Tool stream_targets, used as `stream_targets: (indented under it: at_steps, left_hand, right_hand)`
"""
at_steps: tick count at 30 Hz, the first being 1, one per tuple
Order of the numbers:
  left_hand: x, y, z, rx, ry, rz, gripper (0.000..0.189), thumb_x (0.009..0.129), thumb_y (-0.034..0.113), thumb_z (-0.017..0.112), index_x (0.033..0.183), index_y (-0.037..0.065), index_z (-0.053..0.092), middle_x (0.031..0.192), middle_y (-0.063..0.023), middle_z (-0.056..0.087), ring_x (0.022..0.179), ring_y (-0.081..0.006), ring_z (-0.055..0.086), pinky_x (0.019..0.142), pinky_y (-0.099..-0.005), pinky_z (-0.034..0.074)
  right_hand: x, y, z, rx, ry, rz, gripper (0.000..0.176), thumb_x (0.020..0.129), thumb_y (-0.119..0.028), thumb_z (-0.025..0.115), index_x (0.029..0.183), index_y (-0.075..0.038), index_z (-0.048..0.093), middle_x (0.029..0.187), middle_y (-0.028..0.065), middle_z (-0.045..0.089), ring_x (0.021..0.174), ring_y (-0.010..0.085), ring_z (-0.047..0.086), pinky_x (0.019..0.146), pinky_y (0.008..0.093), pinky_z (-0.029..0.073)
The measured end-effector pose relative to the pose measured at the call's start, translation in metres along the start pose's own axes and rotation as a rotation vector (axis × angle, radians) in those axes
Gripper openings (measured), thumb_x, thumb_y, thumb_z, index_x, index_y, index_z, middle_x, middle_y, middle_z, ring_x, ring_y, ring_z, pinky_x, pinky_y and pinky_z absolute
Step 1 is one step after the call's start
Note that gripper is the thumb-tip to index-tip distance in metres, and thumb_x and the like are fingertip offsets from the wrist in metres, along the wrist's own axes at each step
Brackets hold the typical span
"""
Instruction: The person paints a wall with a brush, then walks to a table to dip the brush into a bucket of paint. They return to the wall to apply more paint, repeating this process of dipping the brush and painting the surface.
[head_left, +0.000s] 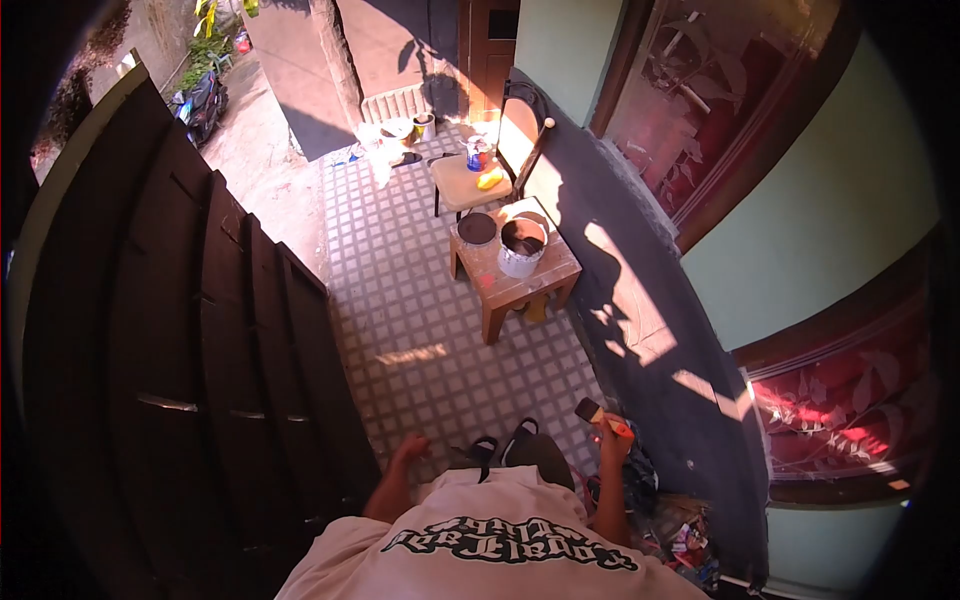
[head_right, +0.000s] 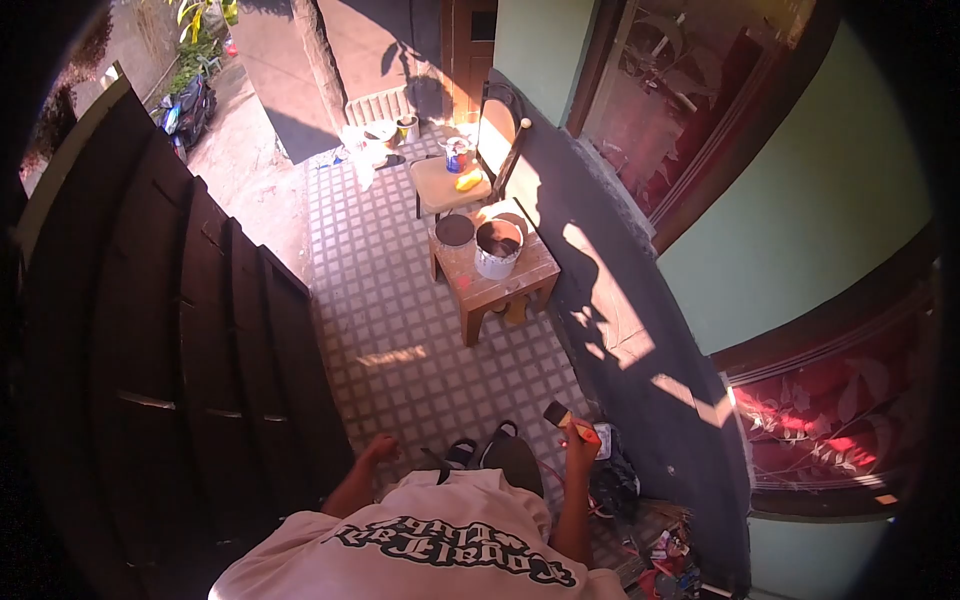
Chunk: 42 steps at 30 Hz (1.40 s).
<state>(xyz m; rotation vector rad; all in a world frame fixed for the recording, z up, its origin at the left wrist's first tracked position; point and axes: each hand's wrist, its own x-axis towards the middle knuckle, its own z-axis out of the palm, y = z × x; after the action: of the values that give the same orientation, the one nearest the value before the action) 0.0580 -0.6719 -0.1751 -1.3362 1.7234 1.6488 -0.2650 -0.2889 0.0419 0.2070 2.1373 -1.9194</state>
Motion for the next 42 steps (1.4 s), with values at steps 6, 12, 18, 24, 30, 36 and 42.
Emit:
stream_targets:
  at_steps: [6,12,18,24,30,36,42]
  left_hand:
    - [-0.027,-0.026,0.024,-0.09,0.111,-0.036,0.03,0.083,0.023,0.062,0.086,-0.004,0.073,0.081,-0.0154,0.074,0.07,-0.0258,0.072,0.059,-0.043,0.056]
    - [-0.018,0.073,0.07,-0.233,0.169,-0.057,0.031,0.081,0.025,0.065,0.085,-0.004,0.071,0.076,-0.0139,0.072,0.064,-0.0259,0.066,0.061,-0.0429,0.053]
    - [0.041,0.153,0.107,-0.047,0.297,0.098,0.028,0.084,0.025,0.063,0.088,-0.002,0.069,0.081,-0.0133,0.072,0.067,-0.0237,0.068,0.06,-0.0394,0.054]
    - [0.028,0.193,0.1,-0.374,0.221,-0.062,0.024,0.086,0.023,0.062,0.088,0.001,0.069,0.081,-0.0118,0.072,0.066,-0.0197,0.068,0.057,-0.0355,0.054]
    - [0.049,0.189,0.1,-0.313,0.134,-0.119,0.022,0.085,0.02,0.061,0.092,0.001,0.068,0.079,-0.0103,0.071,0.064,-0.0196,0.067,0.055,-0.0351,0.053]
    - [0.067,0.214,0.08,-0.413,0.117,-0.144,0.02,0.087,0.019,0.059,0.091,0.001,0.066,0.08,-0.0097,0.071,0.066,-0.019,0.068,0.056,-0.034,0.052]
    - [0.063,0.221,0.062,-0.521,0.215,-0.148,0.018,0.089,0.019,0.057,0.089,0.002,0.063,0.081,-0.0102,0.071,0.066,-0.0187,0.068,0.057,-0.033,0.052]
  right_hand:
    - [0.095,-0.019,0.041,0.021,-0.061,0.045,0.019,0.095,-0.014,0.072,0.112,-0.005,0.068,0.105,0.008,0.071,0.09,0.0174,0.071,0.065,0.0303,0.06]
    - [0.209,-0.062,0.071,-0.001,-0.208,0.038,0.027,0.098,-0.022,0.07,0.119,-0.005,0.067,0.111,0.0102,0.071,0.096,0.0221,0.072,0.068,0.0334,0.062]
    - [0.297,-0.111,0.109,0.083,-0.338,0.067,0.041,0.103,-0.036,0.062,0.122,-0.001,0.068,0.118,0.0121,0.07,0.105,0.0254,0.071,0.07,0.0337,0.063]
    - [0.345,-0.125,0.156,0.065,-0.373,0.069,0.038,0.106,-0.033,0.057,0.13,-0.004,0.062,0.128,0.0111,0.065,0.108,0.0316,0.07,0.078,0.0395,0.062]
    - [0.366,-0.133,0.215,0.048,-0.396,0.043,0.038,0.104,-0.032,0.062,0.124,0.0,0.057,0.117,0.0155,0.065,0.106,0.0322,0.072,0.078,0.0382,0.064]
    - [0.42,-0.128,0.282,-0.029,-0.392,-0.035,0.033,0.098,-0.028,0.073,0.108,0.003,0.066,0.098,0.0124,0.069,0.087,0.0232,0.074,0.075,0.0337,0.064]
    - [0.482,-0.12,0.351,-0.288,-0.371,-0.185,0.032,0.091,-0.029,0.081,0.093,0.001,0.072,0.078,0.0056,0.071,0.063,0.0141,0.069,0.068,0.0278,0.061]
